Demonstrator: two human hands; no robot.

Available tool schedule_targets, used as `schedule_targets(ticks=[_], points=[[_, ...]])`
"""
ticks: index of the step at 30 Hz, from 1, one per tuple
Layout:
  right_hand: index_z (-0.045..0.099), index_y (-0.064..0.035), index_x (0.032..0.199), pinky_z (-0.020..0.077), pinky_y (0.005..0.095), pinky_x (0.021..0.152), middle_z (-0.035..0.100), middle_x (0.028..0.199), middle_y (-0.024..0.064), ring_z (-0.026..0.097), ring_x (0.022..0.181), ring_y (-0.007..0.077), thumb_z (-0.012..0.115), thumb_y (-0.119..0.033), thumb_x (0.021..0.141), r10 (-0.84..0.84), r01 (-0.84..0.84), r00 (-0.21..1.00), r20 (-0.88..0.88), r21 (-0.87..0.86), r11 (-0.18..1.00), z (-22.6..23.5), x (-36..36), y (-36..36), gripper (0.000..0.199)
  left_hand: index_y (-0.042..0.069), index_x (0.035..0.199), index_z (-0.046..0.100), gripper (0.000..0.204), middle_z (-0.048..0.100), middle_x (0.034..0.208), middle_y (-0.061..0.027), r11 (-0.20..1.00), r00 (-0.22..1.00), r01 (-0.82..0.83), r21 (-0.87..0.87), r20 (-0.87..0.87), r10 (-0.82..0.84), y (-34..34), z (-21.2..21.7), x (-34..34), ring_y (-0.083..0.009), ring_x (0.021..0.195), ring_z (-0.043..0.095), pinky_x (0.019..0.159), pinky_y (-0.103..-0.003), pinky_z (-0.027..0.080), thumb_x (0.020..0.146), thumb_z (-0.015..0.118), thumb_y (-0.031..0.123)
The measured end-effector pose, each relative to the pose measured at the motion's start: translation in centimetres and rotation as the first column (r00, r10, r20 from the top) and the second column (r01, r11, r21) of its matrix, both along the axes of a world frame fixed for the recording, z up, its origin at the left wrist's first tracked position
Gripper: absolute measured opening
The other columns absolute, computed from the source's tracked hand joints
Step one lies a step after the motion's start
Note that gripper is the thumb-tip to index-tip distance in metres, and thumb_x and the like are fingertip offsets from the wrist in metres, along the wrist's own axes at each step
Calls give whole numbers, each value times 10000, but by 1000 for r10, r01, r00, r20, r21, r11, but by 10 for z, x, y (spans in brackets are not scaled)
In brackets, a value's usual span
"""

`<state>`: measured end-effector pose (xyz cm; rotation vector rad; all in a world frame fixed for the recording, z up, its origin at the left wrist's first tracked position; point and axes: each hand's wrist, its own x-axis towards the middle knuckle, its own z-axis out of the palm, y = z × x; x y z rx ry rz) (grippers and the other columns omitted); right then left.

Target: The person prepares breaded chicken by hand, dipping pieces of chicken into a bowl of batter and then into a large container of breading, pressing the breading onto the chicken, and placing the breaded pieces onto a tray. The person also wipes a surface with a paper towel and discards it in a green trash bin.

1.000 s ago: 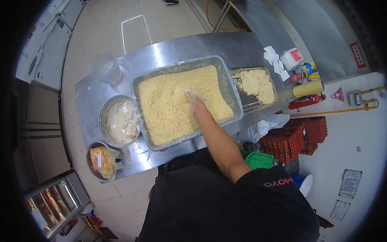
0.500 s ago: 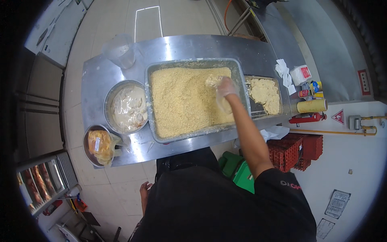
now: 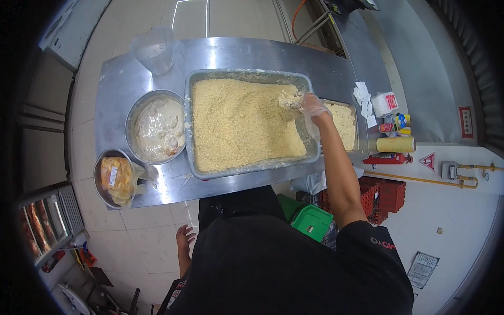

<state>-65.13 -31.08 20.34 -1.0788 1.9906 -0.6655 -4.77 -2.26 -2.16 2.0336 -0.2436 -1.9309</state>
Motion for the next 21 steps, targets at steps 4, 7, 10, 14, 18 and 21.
schedule_targets(ticks=[4, 7, 10, 14, 18, 21], points=[[506, -2, 1007, 437, 358, 805, 552, 935, 174, 540, 874, 280, 466, -129, 863, 305, -253, 872, -383, 180, 951, 7, 12, 0, 196, 105, 1145, 496, 336, 618, 1005, -100, 999, 1000, 5, -43, 15, -5, 1, 4, -2, -197, 740, 616, 592, -304, 459, 905, 455, 337], [514, -8, 1041, 419, 378, 857, 558, 977, 180, 528, 945, 311, 434, -119, 871, 383, -260, 637, -670, 280, 924, -11, 16, -7, 219, 116, 1172, 489, 382, 603, 1048, -106, 997, 997, -46, -55, 55, 49, 12, 4, -3, -233, 793, 611, 622, -328, 473, 903, 438, 382], [533, -11, 1085, 406, 384, 896, 562, 1037, 185, 526, 998, 317, 444, -107, 866, 502, -423, 531, -683, 299, 855, -42, -9, -2, 255, 131, 1195, 486, 405, 592, 1078, -112, 986, 994, 94, -140, 74, -84, 35, -7, -1, -265, 825, 605, 643, -351, 486, 906, 409, 404], [548, 29, 983, 447, 317, 838, 592, 975, 170, 574, 934, 259, 549, -126, 821, -60, 27, 992, -110, -282, 959, -62, -51, 24, 224, 68, 1190, 481, 373, 592, 1048, -166, 963, 979, 200, -178, 71, -191, 55, -47, 3, -275, 871, 599, 654, -362, 497, 921, 401, 315], [553, -13, 1103, 472, 270, 812, 610, 1008, 92, 567, 911, 156, 642, -109, 783, -94, 94, 996, 8, -190, 977, 34, -88, 57, 346, 14, 1160, 484, 317, 601, 1006, -199, 967, 988, 151, -205, 10, -152, 29, -24, -33, -278, 891, 597, 699, -373, 505, 887, 400, 149], [572, 2, 1087, 461, 284, 830, 622, 1010, 117, 585, 904, 192, 674, -219, 758, -93, 117, 992, 82, -358, 927, 48, -150, 108, 409, 52, 1142, 494, 305, 606, 1033, -155, 876, 899, 436, -207, 134, -417, -3, 8, -72, -259, 855, 604, 697, -348, 486, 869, 396, 145]])
